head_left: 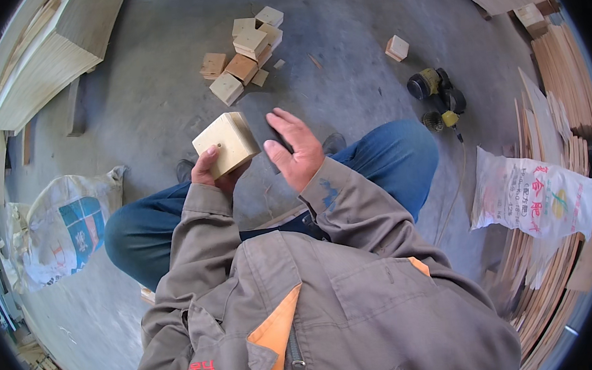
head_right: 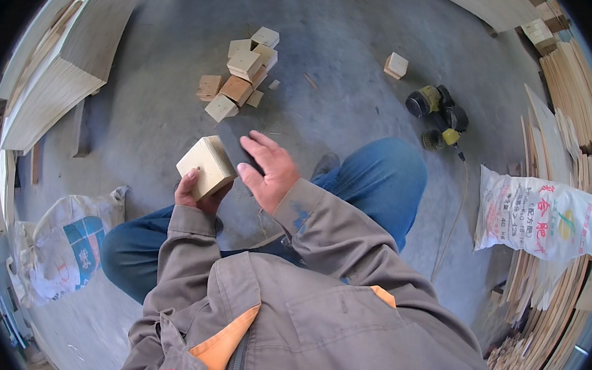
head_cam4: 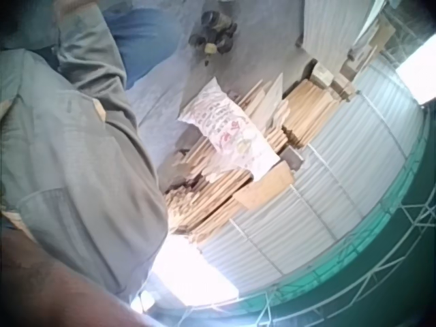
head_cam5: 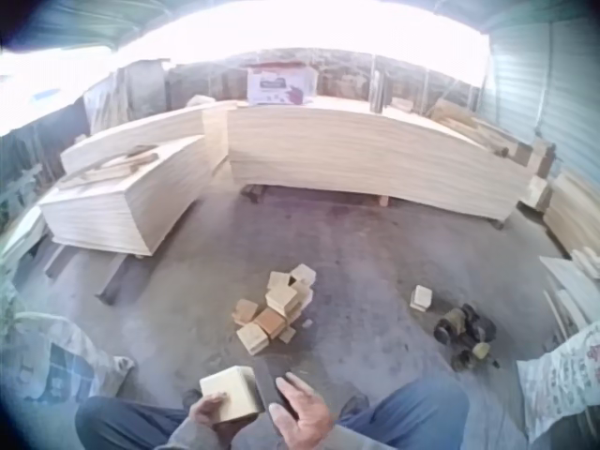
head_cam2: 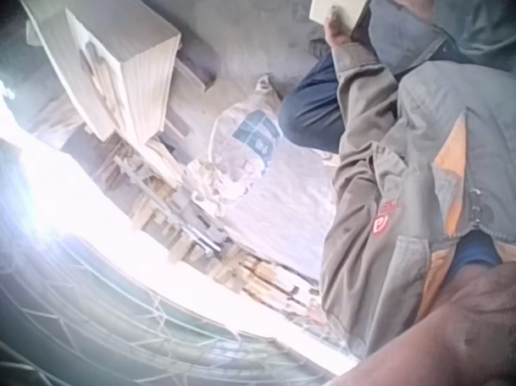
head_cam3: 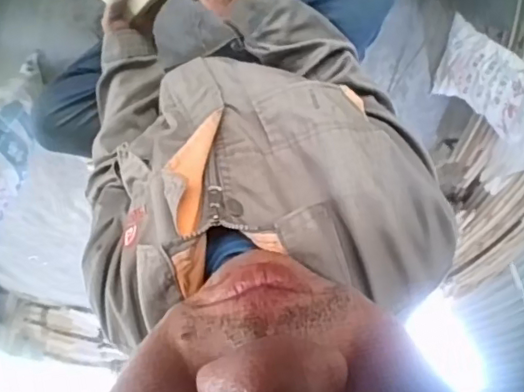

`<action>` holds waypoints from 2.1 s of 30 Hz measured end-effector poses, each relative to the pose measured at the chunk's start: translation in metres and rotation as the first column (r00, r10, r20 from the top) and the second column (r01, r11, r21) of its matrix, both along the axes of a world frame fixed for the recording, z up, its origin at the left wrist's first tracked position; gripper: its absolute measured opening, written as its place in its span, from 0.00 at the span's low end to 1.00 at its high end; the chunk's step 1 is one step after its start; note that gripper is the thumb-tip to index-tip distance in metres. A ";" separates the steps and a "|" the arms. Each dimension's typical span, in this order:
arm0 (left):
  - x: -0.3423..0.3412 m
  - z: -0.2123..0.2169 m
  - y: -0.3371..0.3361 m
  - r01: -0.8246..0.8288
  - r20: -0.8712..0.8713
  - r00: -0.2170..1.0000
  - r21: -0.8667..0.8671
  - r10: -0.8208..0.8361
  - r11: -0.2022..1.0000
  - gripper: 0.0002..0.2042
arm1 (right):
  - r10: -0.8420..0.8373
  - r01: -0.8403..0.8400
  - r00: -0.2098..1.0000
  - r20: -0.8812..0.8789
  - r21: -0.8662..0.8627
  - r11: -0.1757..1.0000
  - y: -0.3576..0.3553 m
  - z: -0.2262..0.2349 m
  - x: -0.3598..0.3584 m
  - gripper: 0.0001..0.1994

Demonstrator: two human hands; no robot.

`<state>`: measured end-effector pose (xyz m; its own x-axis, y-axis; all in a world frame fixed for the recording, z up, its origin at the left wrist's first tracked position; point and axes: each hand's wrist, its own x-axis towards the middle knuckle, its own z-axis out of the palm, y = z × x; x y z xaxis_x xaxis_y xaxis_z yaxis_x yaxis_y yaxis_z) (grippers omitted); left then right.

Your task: The person sits on the floor and sands small wooden blocks using a sanding block. They repeatedly pick up blocks, sand their surfaces, and place them back into a pile.

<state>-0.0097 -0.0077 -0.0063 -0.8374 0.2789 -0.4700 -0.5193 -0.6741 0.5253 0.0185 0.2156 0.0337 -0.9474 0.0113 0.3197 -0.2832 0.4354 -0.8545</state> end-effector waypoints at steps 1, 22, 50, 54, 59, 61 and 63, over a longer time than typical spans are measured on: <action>0.000 -0.001 0.000 0.002 0.003 1.000 -0.003 -0.002 1.000 0.38 | 0.021 -0.021 1.000 0.013 -0.014 1.000 -0.003 -0.002 0.002 0.24; -0.003 0.003 0.004 -0.040 0.026 0.999 0.047 0.039 0.998 0.40 | -0.003 0.000 0.992 0.124 0.030 1.000 -0.001 -0.020 -0.001 0.25; -0.003 0.015 -0.003 -0.083 0.019 0.996 0.014 0.083 0.996 0.39 | -0.084 0.062 0.973 0.215 0.106 0.992 0.009 -0.030 0.000 0.25; -0.008 -0.002 -0.002 -0.053 -0.081 0.996 -0.135 0.043 0.989 0.39 | -0.145 0.159 0.957 0.253 -0.037 0.987 0.015 -0.025 -0.006 0.25; -0.008 0.000 0.003 -0.078 -0.357 0.922 -0.549 -0.149 0.832 0.41 | -0.152 0.210 0.937 0.314 -0.162 0.964 0.015 -0.028 -0.008 0.25; -0.006 0.008 0.010 -0.109 -0.401 0.896 -0.613 -0.190 0.783 0.44 | -0.152 0.233 0.928 0.341 -0.209 0.950 0.019 -0.032 -0.011 0.25; -0.005 0.004 0.010 -0.143 -0.456 0.854 -0.669 -0.251 0.729 0.46 | -0.155 0.232 0.930 0.333 -0.206 0.950 0.021 -0.034 -0.011 0.24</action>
